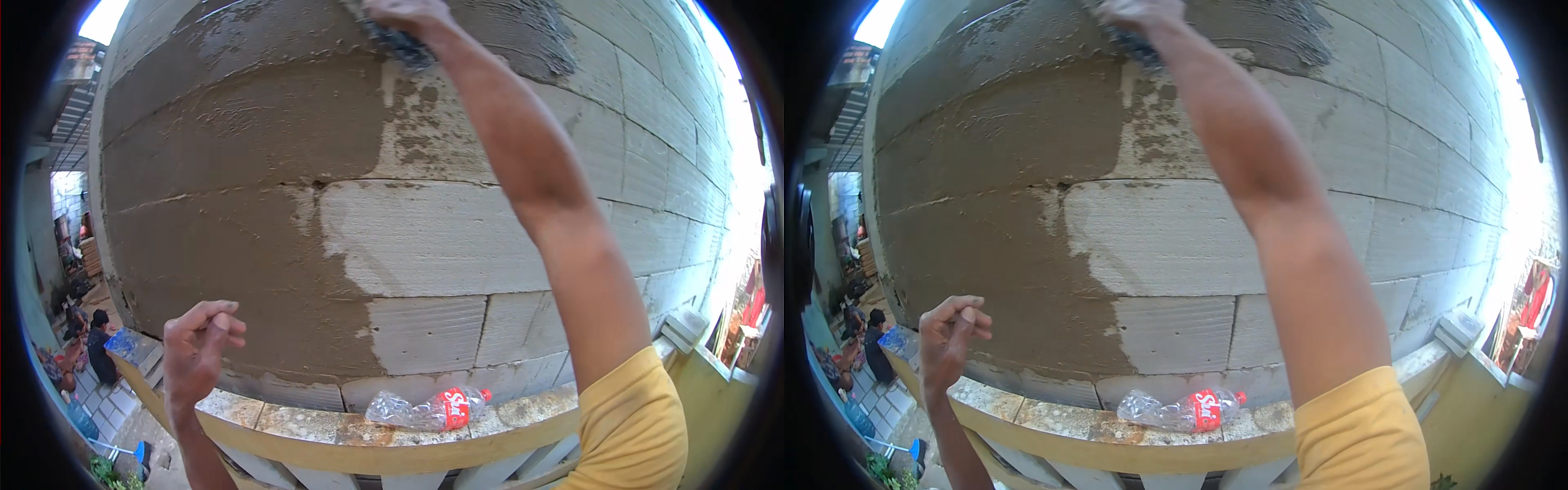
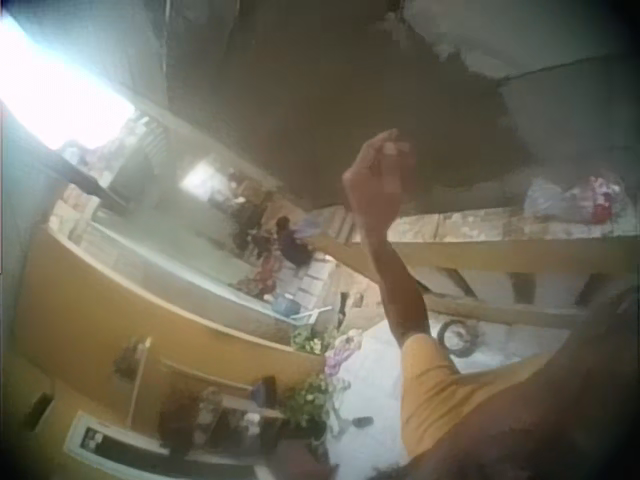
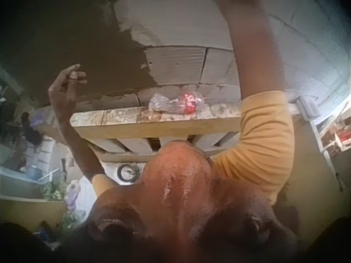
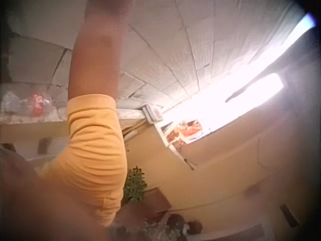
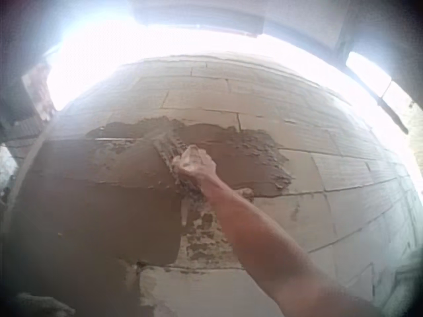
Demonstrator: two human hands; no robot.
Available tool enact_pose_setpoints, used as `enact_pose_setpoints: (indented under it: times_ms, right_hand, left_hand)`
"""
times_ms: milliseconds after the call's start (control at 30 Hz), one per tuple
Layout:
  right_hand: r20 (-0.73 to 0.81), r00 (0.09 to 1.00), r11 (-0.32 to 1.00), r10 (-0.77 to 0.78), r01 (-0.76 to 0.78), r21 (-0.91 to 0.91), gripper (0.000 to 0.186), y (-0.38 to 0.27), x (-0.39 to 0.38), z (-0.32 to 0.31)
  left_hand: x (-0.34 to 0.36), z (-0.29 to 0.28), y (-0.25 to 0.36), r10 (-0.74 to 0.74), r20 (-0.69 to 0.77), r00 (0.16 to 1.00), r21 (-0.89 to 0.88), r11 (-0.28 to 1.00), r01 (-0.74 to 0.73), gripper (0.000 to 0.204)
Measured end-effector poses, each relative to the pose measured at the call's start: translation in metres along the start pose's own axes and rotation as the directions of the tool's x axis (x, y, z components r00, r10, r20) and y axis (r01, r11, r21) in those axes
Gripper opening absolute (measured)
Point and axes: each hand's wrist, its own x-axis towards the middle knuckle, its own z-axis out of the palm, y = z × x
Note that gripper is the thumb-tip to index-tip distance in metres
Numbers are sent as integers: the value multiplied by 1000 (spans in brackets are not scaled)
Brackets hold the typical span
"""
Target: The person applies mortar to a brick wall by scooping mortar from a container onto a trowel and smoothing it across the wall surface.
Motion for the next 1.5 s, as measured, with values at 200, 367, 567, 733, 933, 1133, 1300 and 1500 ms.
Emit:
enact_pose_setpoints:
  times_ms: [200, 367, 567, 733, 933, 1133, 1300, 1500]
  right_hand:
    - [-157, 948, 955, -276, 251, -158, 25, 15, -11, 25]
    - [-340, 940, 961, 33, -123, -248, 29, 118, 14, -78]
    - [-442, 863, 916, 245, -355, -185, 43, 226, 18, -153]
    - [-393, 845, 885, 362, -444, -140, 54, 297, -9, -191]
    - [-481, 761, 803, 434, -569, -176, 58, 385, -36, -211]
    - [-305, 788, 761, 535, -606, -230, 65, 455, -102, -251]
    - [-224, 964, 961, 141, -188, -205, 67, 250, -91, -121]
    - [-115, 977, 925, 180, -208, -319, 73, 220, -73, -96]
  left_hand:
    - [44, 117, 68, 254, 346, 903, -160, 965, -210, 19]
    - [45, 142, 88, 231, 411, 882, -135, 972, -192, 18]
    - [34, 139, 77, 42, 389, 920, 37, 997, -61, 22]
    - [11, 121, 79, -88, 346, 934, 176, 984, 27, 21]
    - [-39, 58, 75, -237, 176, 955, 285, 941, 181, 23]
    - [-99, -58, 77, -303, -56, 951, 425, 855, 297, 24]
    - [-83, -26, 104, -209, -41, 977, 380, 901, 209, 23]
    - [-59, -6, 84, -232, 144, 962, 293, 939, 182, 22]
